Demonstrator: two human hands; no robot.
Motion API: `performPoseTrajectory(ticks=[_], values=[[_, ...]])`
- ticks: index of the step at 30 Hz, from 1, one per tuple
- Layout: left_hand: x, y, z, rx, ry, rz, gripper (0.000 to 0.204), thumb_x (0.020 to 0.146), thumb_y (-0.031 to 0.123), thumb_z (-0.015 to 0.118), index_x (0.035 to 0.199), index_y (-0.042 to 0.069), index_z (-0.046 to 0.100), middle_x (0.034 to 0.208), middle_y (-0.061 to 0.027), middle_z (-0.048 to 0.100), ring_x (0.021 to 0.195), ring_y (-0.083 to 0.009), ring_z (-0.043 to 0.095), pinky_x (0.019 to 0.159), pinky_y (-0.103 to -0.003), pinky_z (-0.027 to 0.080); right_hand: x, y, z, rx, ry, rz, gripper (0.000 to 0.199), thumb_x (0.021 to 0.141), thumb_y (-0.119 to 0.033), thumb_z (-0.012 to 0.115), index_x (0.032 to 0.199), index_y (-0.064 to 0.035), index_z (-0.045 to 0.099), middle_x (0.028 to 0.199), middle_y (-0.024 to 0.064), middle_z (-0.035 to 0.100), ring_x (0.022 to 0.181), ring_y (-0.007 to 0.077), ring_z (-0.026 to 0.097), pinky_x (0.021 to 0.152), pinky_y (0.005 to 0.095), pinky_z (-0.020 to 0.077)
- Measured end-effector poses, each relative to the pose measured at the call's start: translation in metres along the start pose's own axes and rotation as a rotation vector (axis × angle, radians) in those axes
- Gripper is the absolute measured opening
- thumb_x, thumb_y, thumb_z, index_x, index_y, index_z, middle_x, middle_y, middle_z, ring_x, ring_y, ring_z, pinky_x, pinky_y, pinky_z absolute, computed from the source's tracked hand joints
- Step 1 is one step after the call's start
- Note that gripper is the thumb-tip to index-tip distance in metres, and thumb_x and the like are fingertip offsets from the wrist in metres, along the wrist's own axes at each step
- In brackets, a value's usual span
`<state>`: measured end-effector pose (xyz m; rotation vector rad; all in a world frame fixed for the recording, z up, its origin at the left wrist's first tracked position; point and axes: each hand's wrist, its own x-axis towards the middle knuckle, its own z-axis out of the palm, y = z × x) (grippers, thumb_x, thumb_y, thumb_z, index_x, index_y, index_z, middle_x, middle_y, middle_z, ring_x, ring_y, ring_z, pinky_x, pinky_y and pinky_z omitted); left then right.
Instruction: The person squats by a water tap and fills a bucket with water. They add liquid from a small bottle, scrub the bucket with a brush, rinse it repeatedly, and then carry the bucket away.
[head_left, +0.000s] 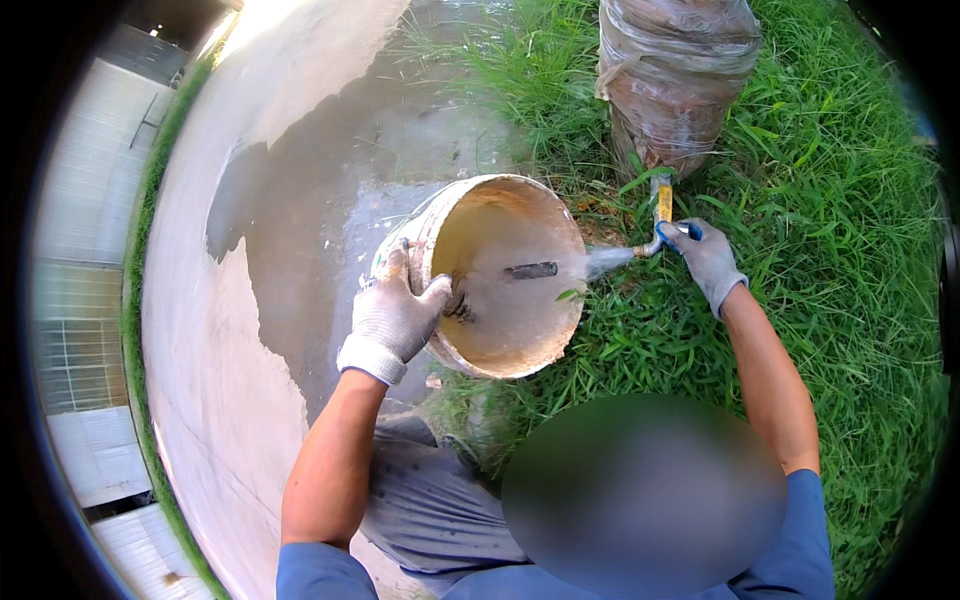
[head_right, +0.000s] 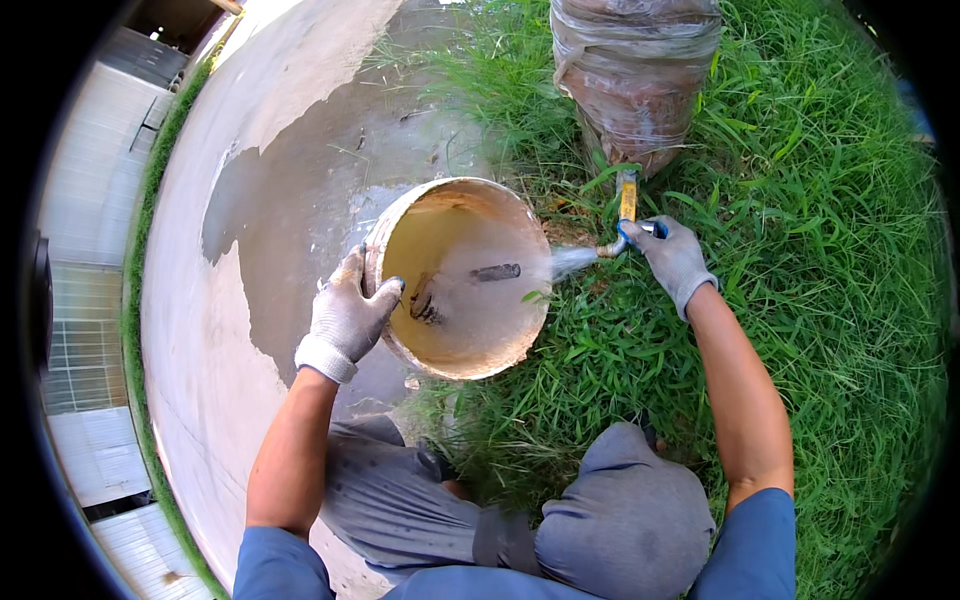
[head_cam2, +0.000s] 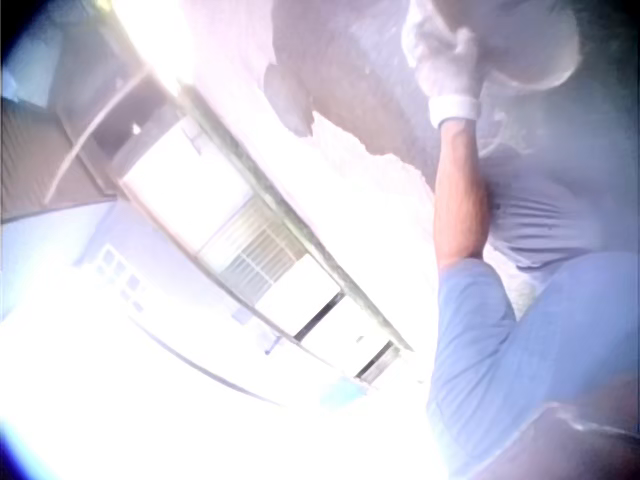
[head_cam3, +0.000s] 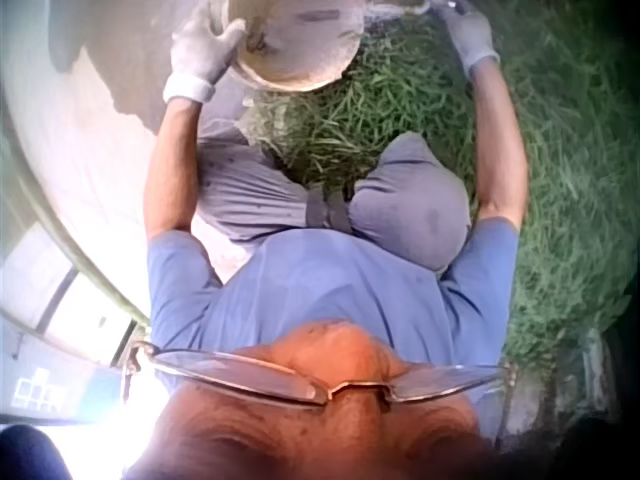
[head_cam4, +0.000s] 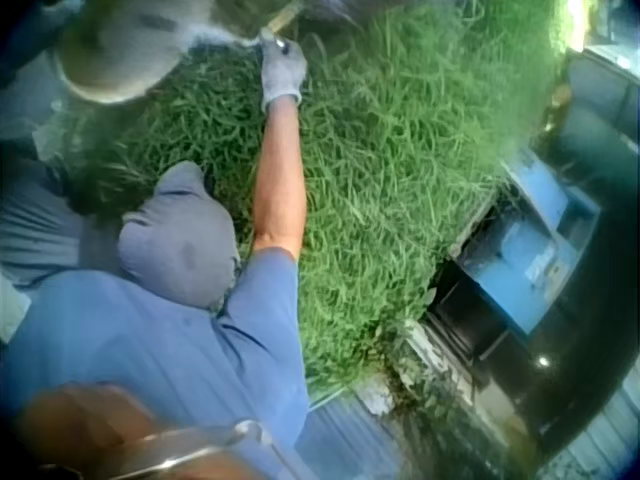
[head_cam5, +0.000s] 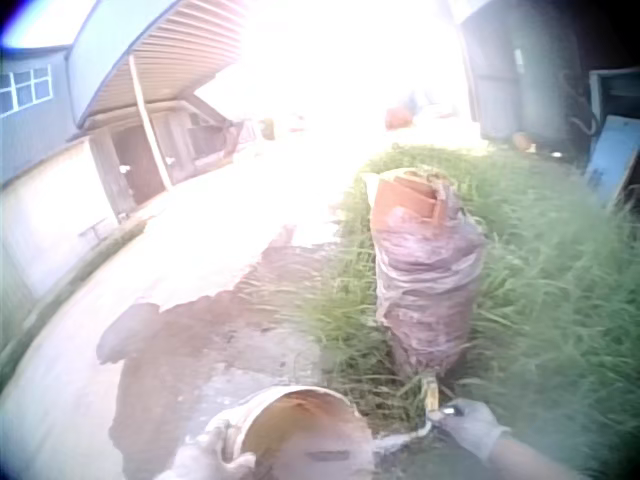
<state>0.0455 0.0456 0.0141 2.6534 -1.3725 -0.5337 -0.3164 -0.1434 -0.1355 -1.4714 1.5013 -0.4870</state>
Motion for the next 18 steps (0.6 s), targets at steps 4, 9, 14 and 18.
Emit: performPoseTrajectory(ticks=[4,9,14,18], values=[[-0.001,0.002,-0.001,0.02,0.014,0.021,0.078,0.089,0.04,0.073,0.146,-0.008,0.05,0.133,-0.0298,0.065,0.124,-0.0415,0.064,0.109,-0.044,0.048,0.001,0.001,-0.002,-0.025,0.006,0.009,0.053,0.088,-0.053,0.08,0.101,-0.002,0.073,0.079,0.0023,0.066,0.071,0.0138,0.055,0.072,0.0323,0.0487],[-0.002,0.004,-0.004,0.03,-0.004,-0.002,0.079,0.088,0.04,0.073,0.147,-0.008,0.05,0.132,-0.0297,0.066,0.124,-0.0414,0.065,0.108,-0.044,0.049,-0.006,-0.011,-0.002,-0.021,-0.033,0.033,0.043,0.093,-0.042,0.08,0.106,-0.0022,0.073,0.086,-0.0002,0.066,0.077,0.0109,0.054,0.074,0.0292,0.0464],[-0.002,0.006,-0.006,0.018,-0.008,0.014,0.079,0.088,0.039,0.073,0.147,-0.007,0.05,0.132,-0.0298,0.066,0.124,-0.0412,0.065,0.108,-0.044,0.049,-0.004,-0.003,-0.003,0.021,-0.046,0.007,0.044,0.093,-0.043,0.08,0.11,-0.0023,0.073,0.088,0.0004,0.067,0.079,0.0113,0.055,0.076,0.0293,0.0475],[-0.001,0.002,-0.004,0.021,0.008,0.034,0.079,0.087,0.039,0.073,0.147,-0.007,0.05,0.132,-0.03,0.065,0.124,-0.0413,0.065,0.107,-0.044,0.05,-0.003,0.0,-0.003,0.033,-0.047,-0.022,0.046,0.093,-0.042,0.08,0.113,-0.0019,0.072,0.09,0.0008,0.068,0.08,0.0114,0.056,0.078,0.0289,0.0481]])
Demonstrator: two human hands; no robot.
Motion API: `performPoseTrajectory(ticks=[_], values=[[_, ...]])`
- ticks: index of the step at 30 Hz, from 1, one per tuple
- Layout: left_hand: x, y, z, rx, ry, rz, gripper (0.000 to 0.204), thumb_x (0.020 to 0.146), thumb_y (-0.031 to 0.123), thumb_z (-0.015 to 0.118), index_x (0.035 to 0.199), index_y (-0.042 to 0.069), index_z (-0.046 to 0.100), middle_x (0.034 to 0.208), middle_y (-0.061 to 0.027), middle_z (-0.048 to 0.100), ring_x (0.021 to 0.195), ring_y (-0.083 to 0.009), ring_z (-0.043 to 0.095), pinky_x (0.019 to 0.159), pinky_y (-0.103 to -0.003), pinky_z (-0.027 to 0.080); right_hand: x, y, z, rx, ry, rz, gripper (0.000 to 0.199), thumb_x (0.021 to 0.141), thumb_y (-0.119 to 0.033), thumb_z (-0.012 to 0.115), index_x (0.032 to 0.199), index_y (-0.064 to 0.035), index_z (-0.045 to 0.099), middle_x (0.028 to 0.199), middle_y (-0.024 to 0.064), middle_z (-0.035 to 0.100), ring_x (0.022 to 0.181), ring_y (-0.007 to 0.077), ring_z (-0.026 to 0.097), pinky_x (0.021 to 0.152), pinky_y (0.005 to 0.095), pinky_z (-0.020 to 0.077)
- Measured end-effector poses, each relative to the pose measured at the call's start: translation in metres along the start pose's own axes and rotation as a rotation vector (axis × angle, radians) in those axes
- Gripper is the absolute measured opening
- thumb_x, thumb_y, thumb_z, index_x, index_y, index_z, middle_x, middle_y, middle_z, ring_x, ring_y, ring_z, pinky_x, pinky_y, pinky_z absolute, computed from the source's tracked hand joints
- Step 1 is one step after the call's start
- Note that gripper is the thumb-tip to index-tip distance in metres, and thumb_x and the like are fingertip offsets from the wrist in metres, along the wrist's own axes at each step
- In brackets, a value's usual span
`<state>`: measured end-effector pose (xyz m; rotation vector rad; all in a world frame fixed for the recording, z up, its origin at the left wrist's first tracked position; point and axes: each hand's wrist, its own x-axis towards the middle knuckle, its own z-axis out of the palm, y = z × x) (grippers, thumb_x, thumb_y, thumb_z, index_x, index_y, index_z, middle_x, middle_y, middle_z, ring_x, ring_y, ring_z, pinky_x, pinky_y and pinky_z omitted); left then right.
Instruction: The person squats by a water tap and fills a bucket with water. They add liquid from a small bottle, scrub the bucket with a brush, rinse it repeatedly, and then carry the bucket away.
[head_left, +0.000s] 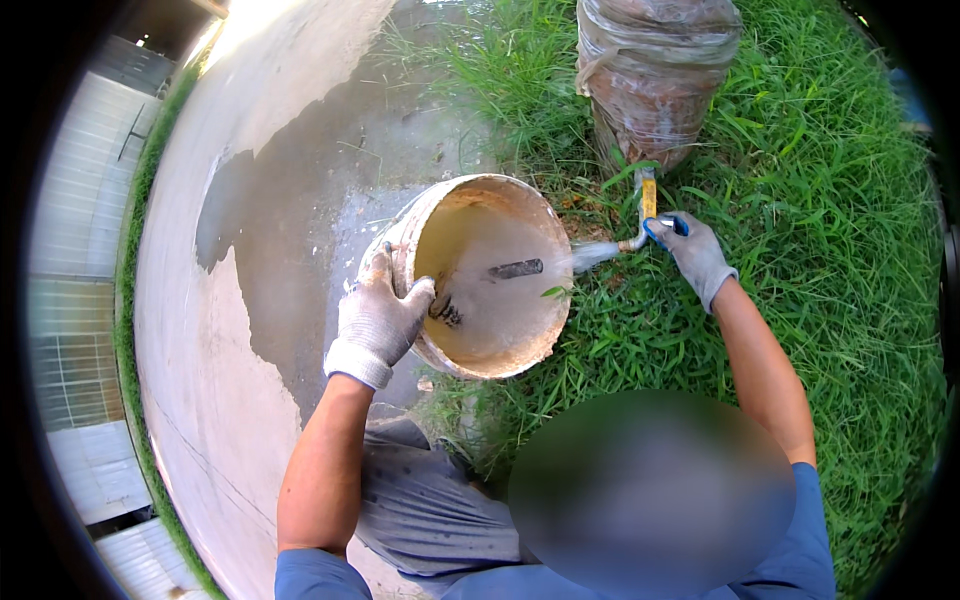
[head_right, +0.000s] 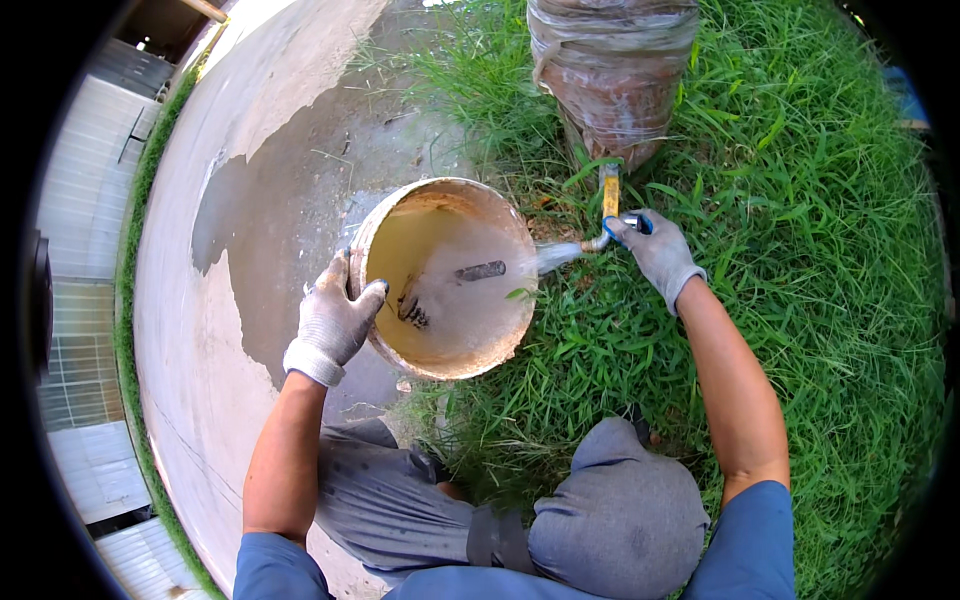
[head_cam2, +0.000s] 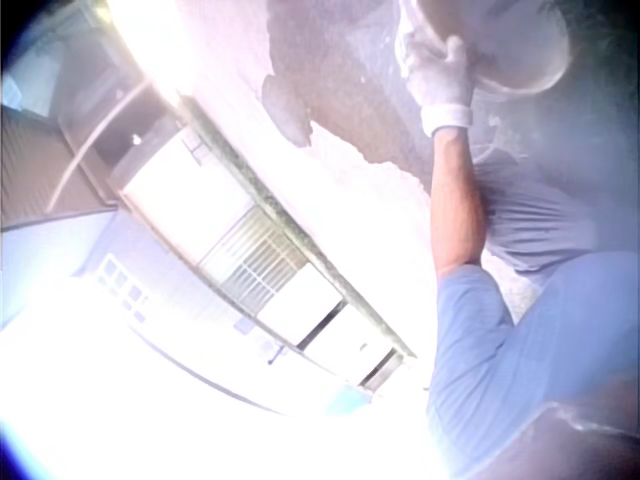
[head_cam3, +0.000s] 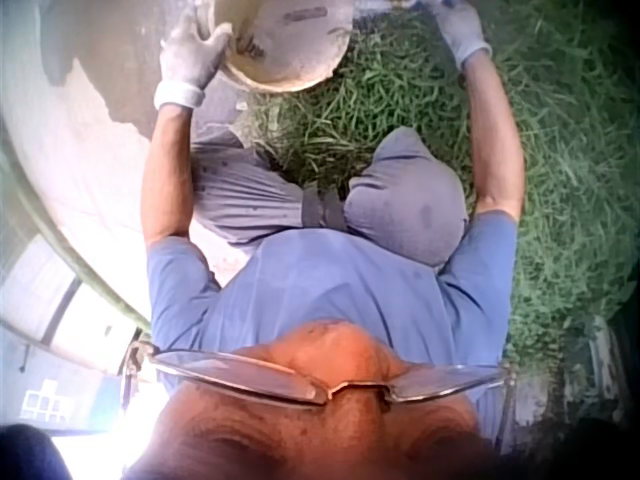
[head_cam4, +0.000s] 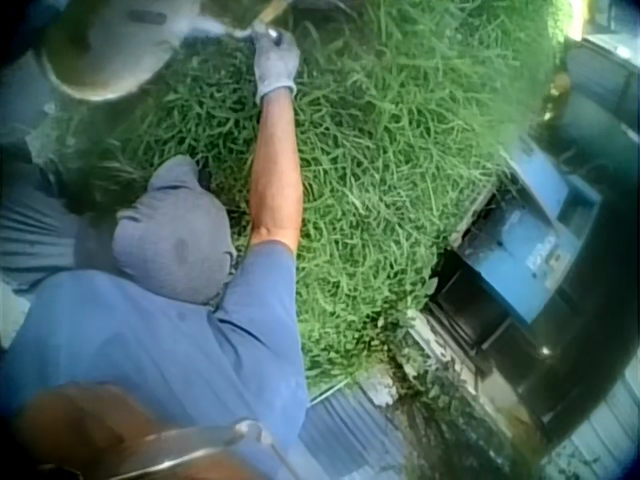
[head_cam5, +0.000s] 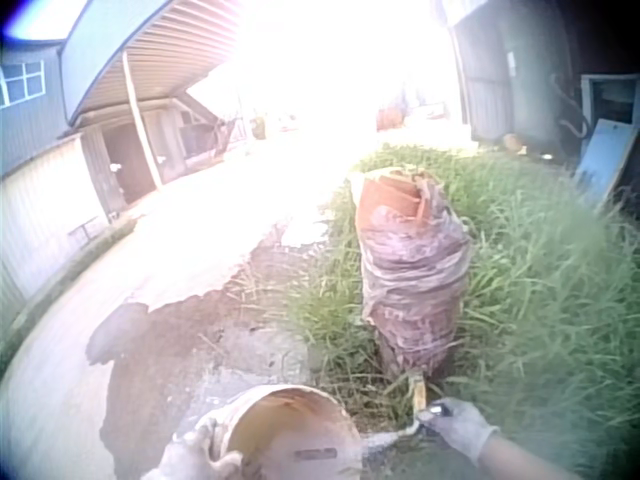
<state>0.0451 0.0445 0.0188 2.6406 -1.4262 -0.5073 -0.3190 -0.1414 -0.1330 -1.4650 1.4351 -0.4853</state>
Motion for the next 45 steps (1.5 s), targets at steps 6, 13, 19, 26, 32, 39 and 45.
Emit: performPoseTrajectory(ticks=[6,13,19,26,32,39,45], values=[[0.001,0.0,-0.001,0.013,-0.012,-0.012,0.078,0.087,0.038,0.073,0.146,-0.008,0.051,0.129,-0.0306,0.067,0.122,-0.0418,0.066,0.106,-0.045,0.051,0.0,-0.004,0.0,-0.031,-0.012,0.042,0.047,0.092,-0.043,0.08,0.114,-0.002,0.072,0.091,0.0008,0.068,0.081,0.0115,0.056,0.078,0.0287,0.0483],[-0.001,0.001,-0.004,0.005,0.004,-0.001,0.075,0.089,0.038,0.072,0.145,-0.008,0.052,0.126,-0.0306,0.068,0.119,-0.0422,0.067,0.104,-0.045,0.052,0.003,0.007,-0.001,-0.046,0.021,-0.007,0.054,0.089,-0.053,0.079,0.107,-0.0021,0.073,0.086,0.0063,0.069,0.077,0.0166,0.059,0.077,0.0329,0.05],[0.001,-0.011,0.003,0.048,0.065,0.031,0.072,0.089,0.038,0.071,0.142,-0.007,0.054,0.126,-0.031,0.068,0.118,-0.043,0.067,0.103,-0.046,0.052,0.004,0.008,0.0,-0.052,0.011,-0.006,0.054,0.089,-0.054,0.078,0.104,-0.0026,0.072,0.084,0.0071,0.068,0.076,0.0185,0.059,0.077,0.034,0.0503],[0.002,-0.01,0.002,0.036,0.063,0.043,0.073,0.088,0.039,0.069,0.142,-0.008,0.054,0.124,-0.0314,0.068,0.115,-0.0445,0.067,0.102,-0.047,0.053,0.007,0.012,-0.001,-0.082,0.017,-0.002,0.055,0.089,-0.055,0.078,0.1,-0.0021,0.07,0.083,0.0082,0.067,0.076,0.0196,0.058,0.076,0.0352,0.0501],[0.002,-0.013,0.004,0.065,0.072,0.035,0.074,0.089,0.037,0.07,0.145,-0.008,0.052,0.132,-0.031,0.065,0.123,-0.042,0.065,0.107,-0.044,0.05,0.009,0.014,-0.001,-0.094,0.012,0.008,0.056,0.089,-0.056,0.078,0.101,-0.002,0.07,0.084,0.0082,0.067,0.076,0.0194,0.057,0.076,0.0347,0.05],[0.002,-0.015,0.004,0.058,0.083,0.029,0.072,0.09,0.035,0.07,0.145,-0.008,0.053,0.133,-0.031,0.065,0.125,-0.0411,0.064,0.108,-0.043,0.049,0.008,0.014,-0.001,-0.061,0.017,0.037,0.053,0.089,-0.053,0.079,0.102,-0.0021,0.07,0.083,0.0069,0.067,0.075,0.0179,0.056,0.075,0.0343,0.0494],[0.001,-0.015,0.003,0.04,0.068,0.003,0.071,0.089,0.033,0.069,0.145,-0.008,0.053,0.133,-0.0311,0.065,0.125,-0.0406,0.065,0.108,-0.043,0.05,0.007,0.014,0.001,-0.051,0.019,0.019,0.052,0.089,-0.051,0.08,0.102,-0.0021,0.071,0.084,0.007,0.068,0.075,0.0176,0.056,0.076,0.0332,0.0497]])
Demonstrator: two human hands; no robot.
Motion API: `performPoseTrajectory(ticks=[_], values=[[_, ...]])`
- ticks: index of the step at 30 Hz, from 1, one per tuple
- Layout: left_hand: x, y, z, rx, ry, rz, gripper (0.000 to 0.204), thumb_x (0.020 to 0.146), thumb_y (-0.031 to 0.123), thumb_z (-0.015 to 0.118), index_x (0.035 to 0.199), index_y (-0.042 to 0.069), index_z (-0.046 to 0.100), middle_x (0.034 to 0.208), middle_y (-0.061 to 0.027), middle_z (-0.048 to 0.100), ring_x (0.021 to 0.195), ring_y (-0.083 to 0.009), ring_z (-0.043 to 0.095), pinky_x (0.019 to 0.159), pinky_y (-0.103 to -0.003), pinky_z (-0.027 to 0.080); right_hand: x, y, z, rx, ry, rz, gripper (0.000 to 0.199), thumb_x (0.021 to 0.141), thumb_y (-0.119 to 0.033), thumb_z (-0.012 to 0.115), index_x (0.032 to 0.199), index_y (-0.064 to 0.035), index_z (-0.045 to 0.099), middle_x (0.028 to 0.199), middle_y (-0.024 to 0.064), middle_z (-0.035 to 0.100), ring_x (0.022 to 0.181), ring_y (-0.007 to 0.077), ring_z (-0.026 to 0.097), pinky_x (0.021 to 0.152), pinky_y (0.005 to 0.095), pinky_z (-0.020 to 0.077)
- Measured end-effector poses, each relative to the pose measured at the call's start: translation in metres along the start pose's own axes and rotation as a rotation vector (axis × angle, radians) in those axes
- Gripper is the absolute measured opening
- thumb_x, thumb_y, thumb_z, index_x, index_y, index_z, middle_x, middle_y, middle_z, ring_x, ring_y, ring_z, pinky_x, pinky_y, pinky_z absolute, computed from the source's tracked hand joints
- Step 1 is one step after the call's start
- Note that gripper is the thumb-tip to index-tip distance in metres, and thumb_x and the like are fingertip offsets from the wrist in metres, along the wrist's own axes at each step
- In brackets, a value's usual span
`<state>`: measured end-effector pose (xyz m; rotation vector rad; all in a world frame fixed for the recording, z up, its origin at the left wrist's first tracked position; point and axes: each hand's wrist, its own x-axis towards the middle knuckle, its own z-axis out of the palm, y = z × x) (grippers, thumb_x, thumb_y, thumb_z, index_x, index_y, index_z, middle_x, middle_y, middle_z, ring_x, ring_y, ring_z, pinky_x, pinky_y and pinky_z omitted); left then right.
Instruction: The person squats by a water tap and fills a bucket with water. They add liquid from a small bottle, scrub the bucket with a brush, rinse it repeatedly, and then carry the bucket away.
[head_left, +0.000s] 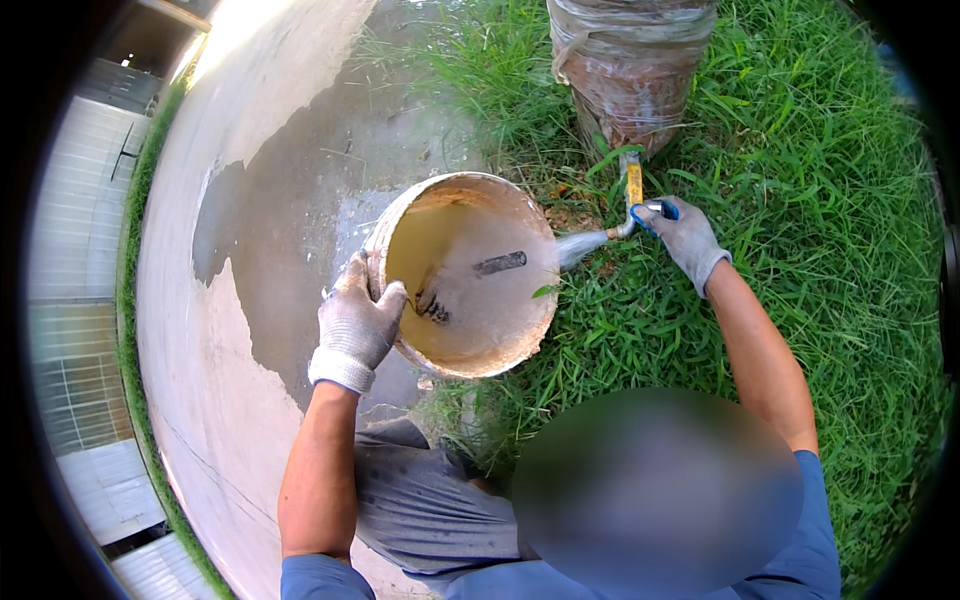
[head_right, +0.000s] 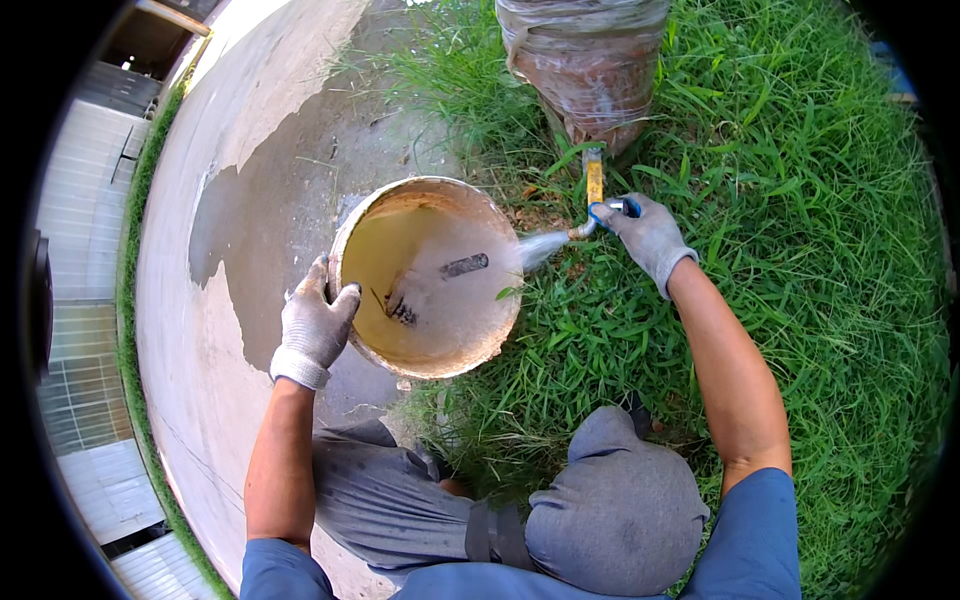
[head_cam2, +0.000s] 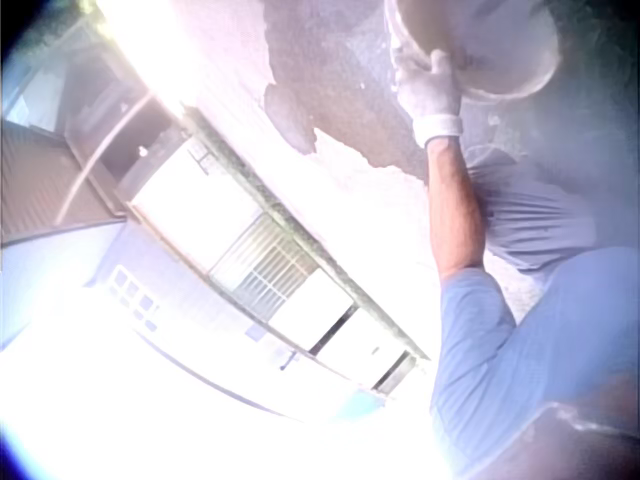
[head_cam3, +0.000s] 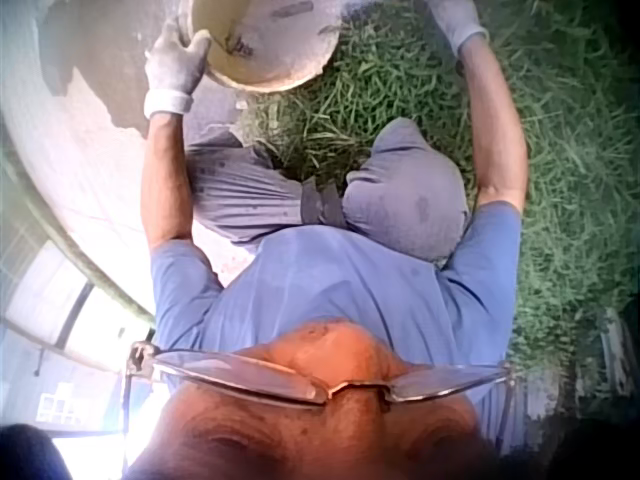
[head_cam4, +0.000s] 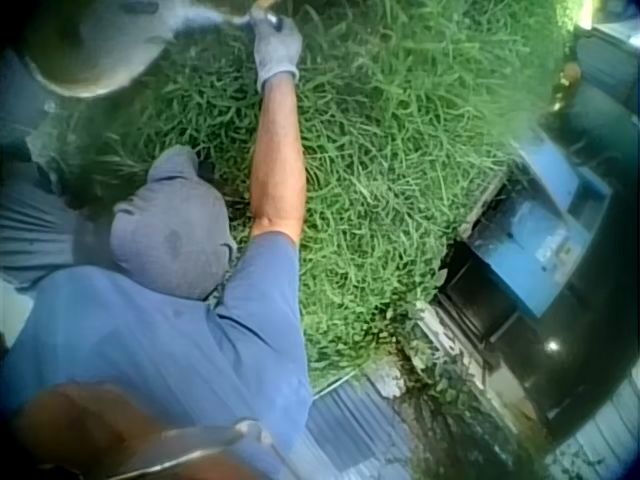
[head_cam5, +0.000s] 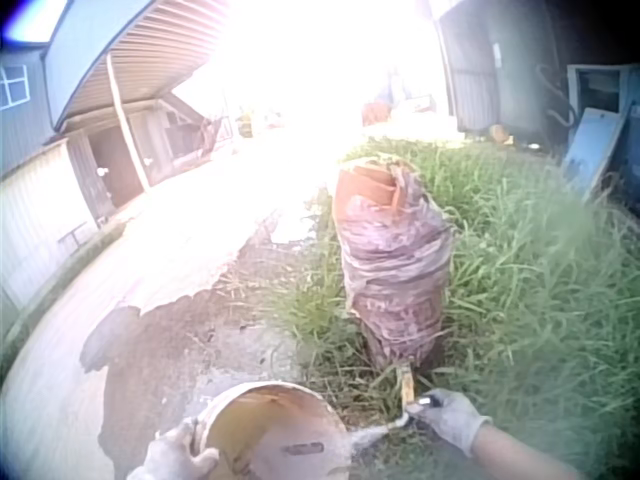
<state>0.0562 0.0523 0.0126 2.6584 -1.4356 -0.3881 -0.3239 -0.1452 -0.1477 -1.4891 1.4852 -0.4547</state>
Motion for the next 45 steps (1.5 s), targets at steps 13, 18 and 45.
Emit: performPoseTrajectory(ticks=[13,18,45], values=[[-0.003,-0.002,0.005,0.009,-0.043,0.004,0.069,0.09,0.035,0.068,0.143,-0.007,0.054,0.126,-0.0303,0.068,0.12,-0.0431,0.066,0.106,-0.045,0.051,-0.004,-0.001,-0.002,0.011,-0.012,0.014,0.053,0.088,-0.051,0.08,0.107,-0.0014,0.072,0.089,0.0079,0.071,0.08,0.0177,0.062,0.08,0.0336,0.0515],[-0.002,0.004,-0.007,0.096,-0.059,-0.023,0.075,0.092,0.041,0.064,0.147,-0.007,0.049,0.129,-0.0304,0.066,0.119,-0.0437,0.066,0.106,-0.047,0.05,-0.001,0.005,0.001,0.142,0.019,-0.086,0.043,0.09,-0.039,0.082,0.108,-0.0007,0.072,0.087,0.0028,0.068,0.076,0.0122,0.057,0.073,0.0302,0.0489],[-0.002,0.005,-0.011,0.068,-0.083,-0.045,0.075,0.092,0.04,0.065,0.147,-0.007,0.049,0.128,-0.0311,0.066,0.12,-0.0437,0.066,0.105,-0.047,0.051,-0.003,-0.001,0.002,0.135,0.009,-0.018,0.043,0.089,-0.043,0.083,0.102,-0.0033,0.072,0.081,-0.0016,0.062,0.072,0.0108,0.052,0.069,0.0291,0.0449]])
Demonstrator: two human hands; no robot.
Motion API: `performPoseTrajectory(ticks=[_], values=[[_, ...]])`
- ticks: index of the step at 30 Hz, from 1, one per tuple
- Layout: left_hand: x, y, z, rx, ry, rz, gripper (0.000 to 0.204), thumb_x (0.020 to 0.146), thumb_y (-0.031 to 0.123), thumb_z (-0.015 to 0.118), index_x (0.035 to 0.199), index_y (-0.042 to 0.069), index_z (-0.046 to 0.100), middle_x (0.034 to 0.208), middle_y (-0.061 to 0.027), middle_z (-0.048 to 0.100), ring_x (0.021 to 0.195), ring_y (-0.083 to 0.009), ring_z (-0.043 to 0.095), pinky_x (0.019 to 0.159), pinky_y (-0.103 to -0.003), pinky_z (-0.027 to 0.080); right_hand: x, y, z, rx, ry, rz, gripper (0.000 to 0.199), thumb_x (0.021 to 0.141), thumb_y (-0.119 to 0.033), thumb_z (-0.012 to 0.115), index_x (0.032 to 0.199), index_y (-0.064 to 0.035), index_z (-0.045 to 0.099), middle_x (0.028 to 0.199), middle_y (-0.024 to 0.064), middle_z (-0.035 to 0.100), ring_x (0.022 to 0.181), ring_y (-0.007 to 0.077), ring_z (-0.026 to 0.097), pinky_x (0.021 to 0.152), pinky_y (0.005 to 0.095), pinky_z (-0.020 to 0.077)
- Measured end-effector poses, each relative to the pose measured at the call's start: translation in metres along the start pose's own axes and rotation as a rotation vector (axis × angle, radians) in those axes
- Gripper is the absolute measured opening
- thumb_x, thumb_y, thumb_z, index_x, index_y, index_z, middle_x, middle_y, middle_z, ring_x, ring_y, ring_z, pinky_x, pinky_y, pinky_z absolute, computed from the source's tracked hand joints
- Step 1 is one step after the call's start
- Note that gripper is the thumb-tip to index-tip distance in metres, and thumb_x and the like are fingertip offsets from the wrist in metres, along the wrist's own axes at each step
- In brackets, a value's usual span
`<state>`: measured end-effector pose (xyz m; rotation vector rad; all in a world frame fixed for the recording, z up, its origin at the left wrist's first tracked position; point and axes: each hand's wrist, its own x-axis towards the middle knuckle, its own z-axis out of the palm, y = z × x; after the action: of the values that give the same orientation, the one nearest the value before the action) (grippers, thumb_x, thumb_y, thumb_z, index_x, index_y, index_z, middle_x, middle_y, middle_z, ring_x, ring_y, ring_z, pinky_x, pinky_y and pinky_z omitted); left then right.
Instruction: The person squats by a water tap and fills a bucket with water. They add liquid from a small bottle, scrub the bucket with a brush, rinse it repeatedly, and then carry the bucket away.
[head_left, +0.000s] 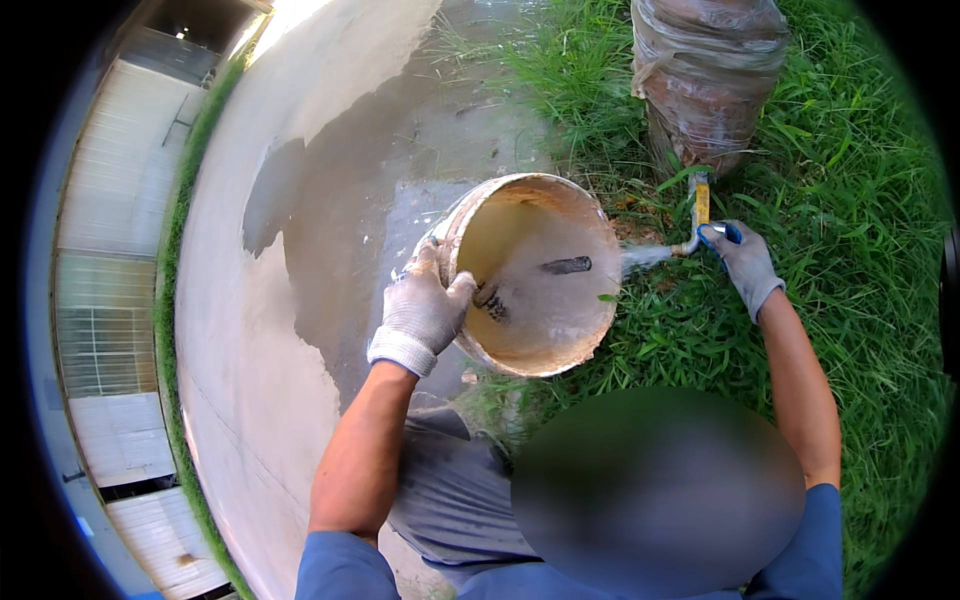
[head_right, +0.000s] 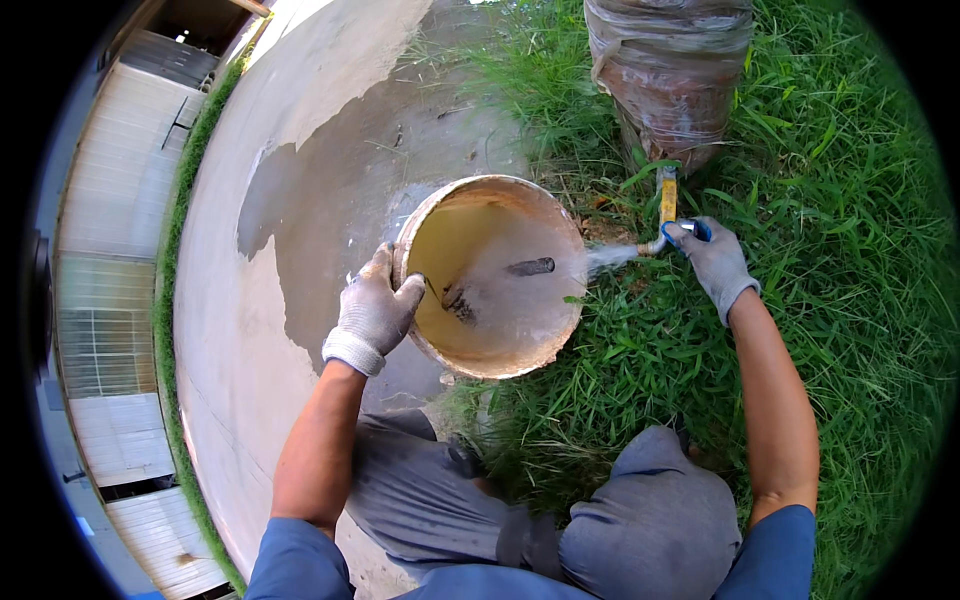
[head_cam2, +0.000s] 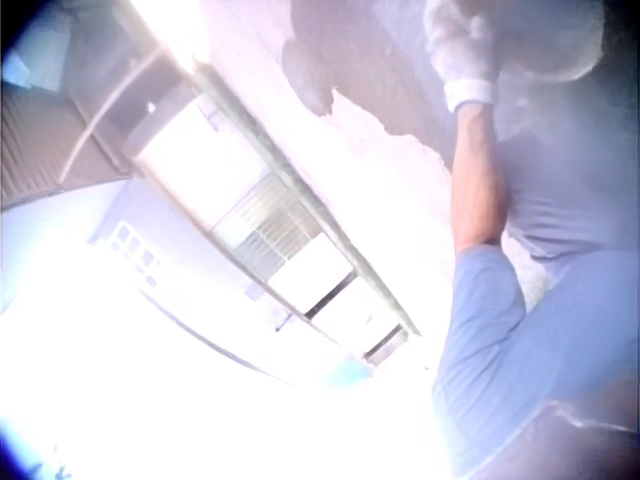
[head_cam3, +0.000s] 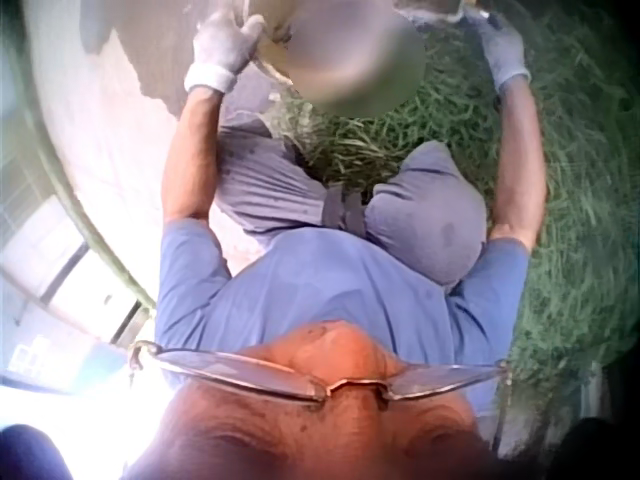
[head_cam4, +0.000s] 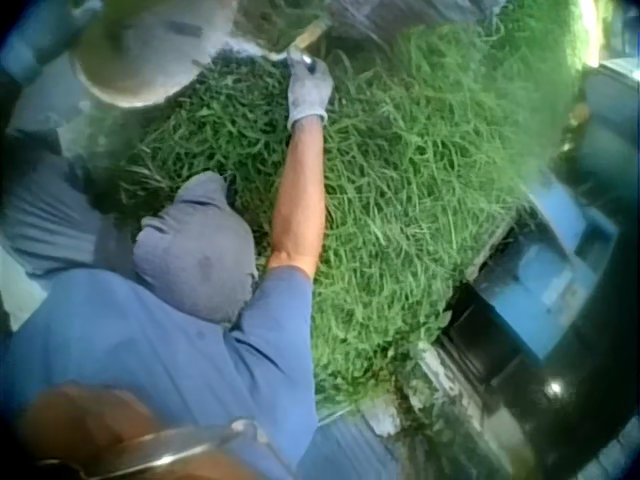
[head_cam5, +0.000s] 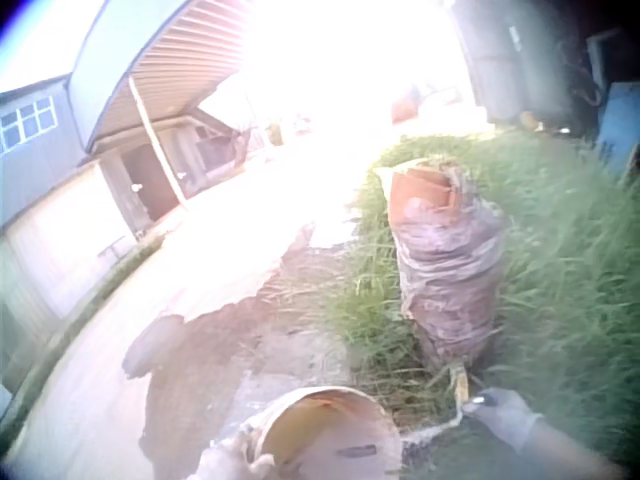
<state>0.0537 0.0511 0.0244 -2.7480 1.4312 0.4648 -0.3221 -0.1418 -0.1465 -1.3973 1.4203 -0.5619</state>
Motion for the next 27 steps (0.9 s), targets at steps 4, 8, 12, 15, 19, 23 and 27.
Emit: performPoseTrajectory(ticks=[4,8,12,15,19,23,27], values=[[0.003,-0.003,0.006,0.0,0.022,0.027,0.071,0.093,0.04,0.064,0.146,-0.005,0.051,0.126,-0.03,0.068,0.119,-0.0435,0.066,0.105,-0.047,0.05,0.002,0.003,-0.002,0.007,-0.004,0.003,0.043,0.089,-0.043,0.084,0.1,-0.0039,0.072,0.081,-0.0015,0.063,0.073,0.0108,0.052,0.071,0.0288,0.0461],[0.003,-0.004,0.009,0.0,0.057,0.036,0.069,0.093,0.038,0.065,0.145,-0.005,0.052,0.126,-0.0298,0.068,0.119,-0.0437,0.066,0.105,-0.047,0.051,0.001,-0.001,-0.002,-0.022,-0.002,0.02,0.048,0.088,-0.046,0.084,0.103,-0.0031,0.072,0.083,0.0005,0.066,0.074,0.012,0.055,0.073,0.0295,0.0482],[0.003,-0.003,0.008,-0.02,0.055,0.038,0.07,0.092,0.036,0.066,0.146,-0.005,0.05,0.127,-0.0305,0.067,0.119,-0.0445,0.066,0.104,-0.048,0.051,0.003,0.003,-0.004,-0.061,0.007,0.021,0.054,0.087,-0.051,0.083,0.107,-0.0022,0.073,0.085,0.0036,0.069,0.076,0.0143,0.059,0.077,0.0312,0.0502],[0.004,-0.009,0.009,-0.008,0.049,0.034,0.073,0.092,0.038,0.066,0.149,-0.004,0.048,0.129,-0.0313,0.066,0.118,-0.0458,0.066,0.104,-0.049,0.052,0.003,0.003,-0.002,-0.075,0.007,0.028,0.053,0.087,-0.051,0.082,0.107,-0.0024,0.073,0.085,0.0037,0.069,0.076,0.0147,0.059,0.077,0.0318,0.0502],[0.004,-0.01,0.012,-0.002,0.08,0.046,0.071,0.092,0.036,0.065,0.147,-0.005,0.05,0.129,-0.0306,0.066,0.121,-0.0442,0.065,0.106,-0.047,0.051,0.001,0.002,-0.003,-0.077,0.005,0.012,0.053,0.087,-0.052,0.082,0.106,-0.0027,0.073,0.085,0.0037,0.069,0.076,0.0151,0.059,0.077,0.032,0.0502],[0.004,-0.008,0.01,-0.01,0.076,0.044,0.069,0.092,0.035,0.065,0.146,-0.006,0.051,0.129,-0.0304,0.067,0.121,-0.0433,0.065,0.106,-0.045,0.051,0.003,0.003,-0.003,-0.077,-0.01,0.017,0.053,0.087,-0.052,0.081,0.106,-0.003,0.073,0.085,0.0037,0.069,0.076,0.0152,0.059,0.077,0.032,0.0502],[0.004,-0.01,0.01,-0.017,0.071,0.045,0.07,0.092,0.035,0.066,0.146,-0.006,0.051,0.129,-0.0304,0.066,0.121,-0.0431,0.065,0.106,-0.045,0.051,0.0,0.0,-0.003,-0.086,-0.007,0.013,0.054,0.087,-0.053,0.081,0.106,-0.0029,0.073,0.085,0.0042,0.069,0.077,0.0155,0.059,0.077,0.0323,0.0502]])
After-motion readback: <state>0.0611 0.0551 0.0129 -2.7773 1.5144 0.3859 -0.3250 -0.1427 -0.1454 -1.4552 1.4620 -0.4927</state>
